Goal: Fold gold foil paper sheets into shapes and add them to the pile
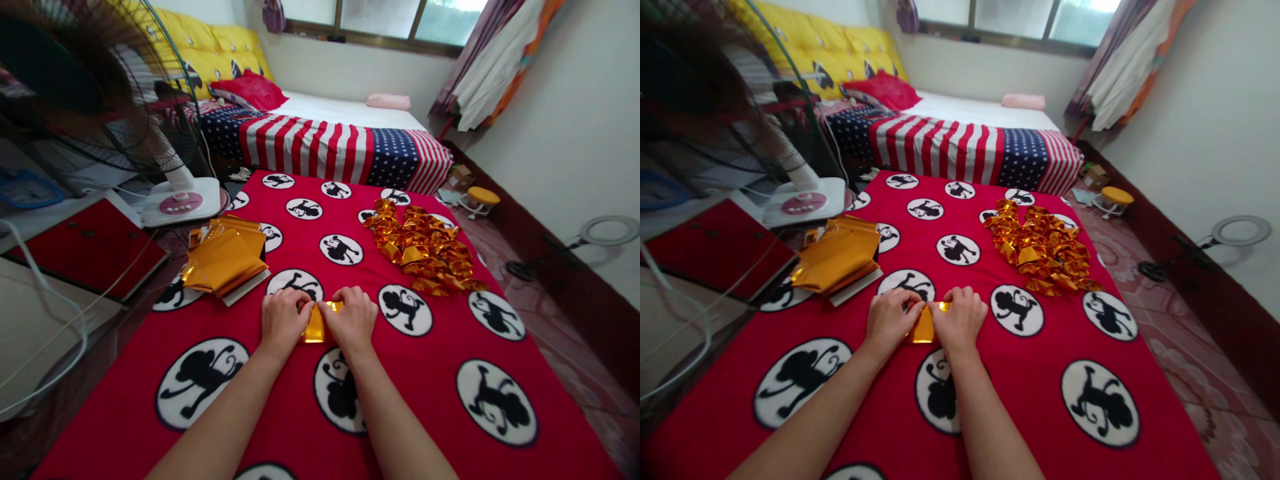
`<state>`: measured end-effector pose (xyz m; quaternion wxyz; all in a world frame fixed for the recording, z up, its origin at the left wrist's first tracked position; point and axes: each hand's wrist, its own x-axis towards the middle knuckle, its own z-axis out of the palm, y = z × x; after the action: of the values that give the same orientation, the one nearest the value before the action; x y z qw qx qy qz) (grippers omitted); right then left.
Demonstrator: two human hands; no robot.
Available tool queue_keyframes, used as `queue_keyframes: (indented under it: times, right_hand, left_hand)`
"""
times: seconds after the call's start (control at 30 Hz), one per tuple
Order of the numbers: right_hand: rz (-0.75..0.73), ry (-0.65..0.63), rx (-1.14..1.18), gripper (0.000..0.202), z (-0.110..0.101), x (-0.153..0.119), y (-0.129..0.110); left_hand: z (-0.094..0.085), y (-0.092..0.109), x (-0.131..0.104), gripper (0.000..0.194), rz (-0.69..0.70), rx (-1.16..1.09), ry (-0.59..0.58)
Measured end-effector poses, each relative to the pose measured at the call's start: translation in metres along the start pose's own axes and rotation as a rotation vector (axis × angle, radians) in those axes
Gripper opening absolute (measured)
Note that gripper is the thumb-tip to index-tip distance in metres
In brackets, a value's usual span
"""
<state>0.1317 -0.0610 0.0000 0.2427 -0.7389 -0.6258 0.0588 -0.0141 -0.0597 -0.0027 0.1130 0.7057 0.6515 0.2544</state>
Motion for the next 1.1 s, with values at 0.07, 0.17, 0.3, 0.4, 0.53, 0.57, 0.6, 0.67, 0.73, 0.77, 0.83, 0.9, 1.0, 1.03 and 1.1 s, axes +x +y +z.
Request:
queue_keyframes:
  times: [0.07, 0.17, 0.3, 0.4, 0.53, 0.57, 0.6, 0.67, 0.73, 0.77, 0.83, 0.9, 1.0, 1.03, 1.1]
  right_hand:
    - [-0.003, -0.001, -0.021, 0.031, 0.0, 0.0, -0.001]
    - [0.004, -0.025, -0.001, 0.032, -0.001, 0.001, 0.001]
    - [-0.014, -0.051, 0.069, 0.019, -0.003, 0.003, 0.011]
    - [-0.021, -0.06, 0.125, 0.009, -0.004, 0.003, 0.018]
    - [-0.034, -0.058, 0.155, 0.006, -0.005, 0.003, 0.022]
    - [-0.038, -0.056, 0.154, 0.006, -0.005, 0.002, 0.022]
    - [-0.041, -0.054, 0.152, 0.005, -0.005, 0.002, 0.022]
    - [-0.047, -0.053, 0.152, 0.005, -0.005, 0.001, 0.022]
    - [-0.052, -0.044, 0.164, 0.005, -0.005, 0.0, 0.021]
    - [-0.055, -0.038, 0.172, 0.004, -0.005, 0.0, 0.021]
    - [-0.059, -0.019, 0.193, 0.004, -0.005, -0.001, 0.022]
    - [-0.062, -0.011, 0.235, 0.009, -0.005, -0.002, 0.023]
    - [-0.028, 0.001, 0.379, 0.01, -0.003, -0.003, 0.026]
    - [-0.003, 0.005, 0.451, 0.009, -0.002, -0.003, 0.027]
    - [0.042, 0.014, 0.637, 0.018, 0.001, -0.002, 0.028]
  left_hand:
    - [0.0, 0.0, -0.001, 0.008, 0.001, -0.003, 0.002]
    - [0.001, -0.002, -0.001, 0.009, 0.001, -0.009, -0.004]
    - [0.001, -0.003, 0.0, 0.008, -0.011, -0.024, -0.011]
    - [0.001, -0.002, 0.001, 0.007, -0.025, -0.03, -0.012]
    - [0.001, -0.002, 0.002, 0.004, -0.033, -0.05, -0.002]
    - [0.001, -0.003, 0.002, 0.005, -0.037, -0.061, 0.003]
    - [0.002, -0.004, 0.002, 0.006, -0.042, -0.076, 0.009]
    - [0.004, -0.007, 0.002, 0.01, -0.052, -0.118, 0.024]
    - [0.008, -0.011, 0.002, 0.014, -0.057, -0.2, 0.041]
    - [0.009, -0.013, 0.002, 0.016, -0.055, -0.258, 0.051]
    - [0.012, -0.016, 0.003, 0.018, -0.048, -0.393, 0.074]
    - [0.012, -0.017, 0.003, 0.018, -0.04, -0.514, 0.094]
    - [0.011, -0.017, 0.005, 0.017, -0.05, -0.658, 0.123]
    - [0.01, -0.017, 0.005, 0.018, -0.06, -0.699, 0.132]
    - [0.008, -0.017, 0.007, 0.019, -0.087, -0.765, 0.147]
